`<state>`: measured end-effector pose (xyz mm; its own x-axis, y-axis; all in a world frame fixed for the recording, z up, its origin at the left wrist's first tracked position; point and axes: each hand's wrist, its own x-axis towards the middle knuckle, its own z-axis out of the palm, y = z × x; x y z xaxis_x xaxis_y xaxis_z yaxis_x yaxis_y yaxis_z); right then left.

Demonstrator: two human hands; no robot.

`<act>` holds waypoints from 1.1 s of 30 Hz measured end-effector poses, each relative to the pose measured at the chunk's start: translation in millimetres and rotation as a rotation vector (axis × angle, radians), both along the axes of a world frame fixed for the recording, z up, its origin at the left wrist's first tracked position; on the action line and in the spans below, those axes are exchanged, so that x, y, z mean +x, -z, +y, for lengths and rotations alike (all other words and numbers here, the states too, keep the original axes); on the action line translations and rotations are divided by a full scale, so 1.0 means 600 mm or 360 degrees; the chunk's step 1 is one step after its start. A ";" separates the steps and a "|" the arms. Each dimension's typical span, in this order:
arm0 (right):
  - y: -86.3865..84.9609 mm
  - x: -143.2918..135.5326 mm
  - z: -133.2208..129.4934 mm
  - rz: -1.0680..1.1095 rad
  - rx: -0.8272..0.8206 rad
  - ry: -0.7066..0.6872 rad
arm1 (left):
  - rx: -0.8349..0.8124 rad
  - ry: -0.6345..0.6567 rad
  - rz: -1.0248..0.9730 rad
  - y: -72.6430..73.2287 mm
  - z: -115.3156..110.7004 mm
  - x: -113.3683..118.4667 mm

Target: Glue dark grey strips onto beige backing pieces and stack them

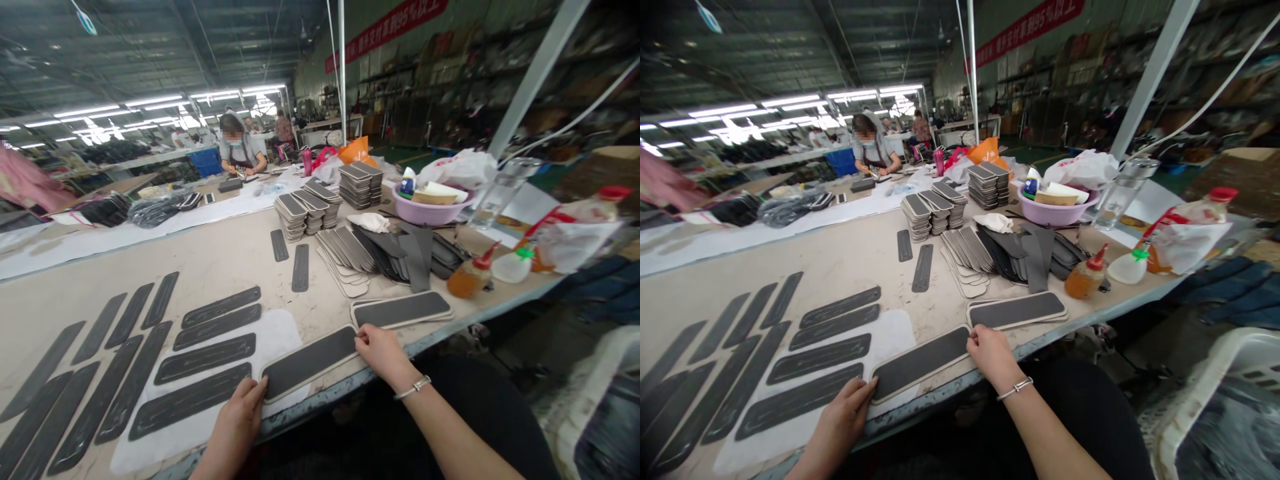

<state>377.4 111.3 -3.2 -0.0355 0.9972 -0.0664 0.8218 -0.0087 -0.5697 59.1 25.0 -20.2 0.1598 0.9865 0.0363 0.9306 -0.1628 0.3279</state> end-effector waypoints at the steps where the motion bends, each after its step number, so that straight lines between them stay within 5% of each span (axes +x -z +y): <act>1: 0.001 0.000 0.000 0.0003 0.0003 -0.0007 | -0.0008 0.0001 0.0000 -0.002 0.000 0.001; 9: 0.005 -0.001 0.004 -0.0114 -0.0063 -0.0011 | -0.0103 -0.0033 0.0040 -0.028 -0.006 0.014; 20: 0.003 -0.004 0.005 -0.0176 -0.0040 -0.0041 | -0.0123 -0.0044 0.0067 -0.029 -0.008 0.017; 27: -0.029 -0.006 -0.031 -0.0380 0.0447 -0.0120 | -0.0164 0.0008 0.0070 -0.027 0.000 0.013; 29: -0.043 -0.042 -0.054 -0.0296 0.0590 -0.0298 | -0.0186 0.0019 0.0076 -0.028 0.000 0.013; 33: -0.047 -0.146 -0.097 -0.0053 0.0576 -0.1024 | -0.0230 0.0025 0.0077 -0.031 -0.001 0.015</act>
<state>289.8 53.1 25.0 -0.6242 0.7397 0.2516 0.6180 0.6644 -0.4203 68.3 24.6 -1.9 0.1733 0.9782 -0.1143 0.9437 -0.1317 0.3036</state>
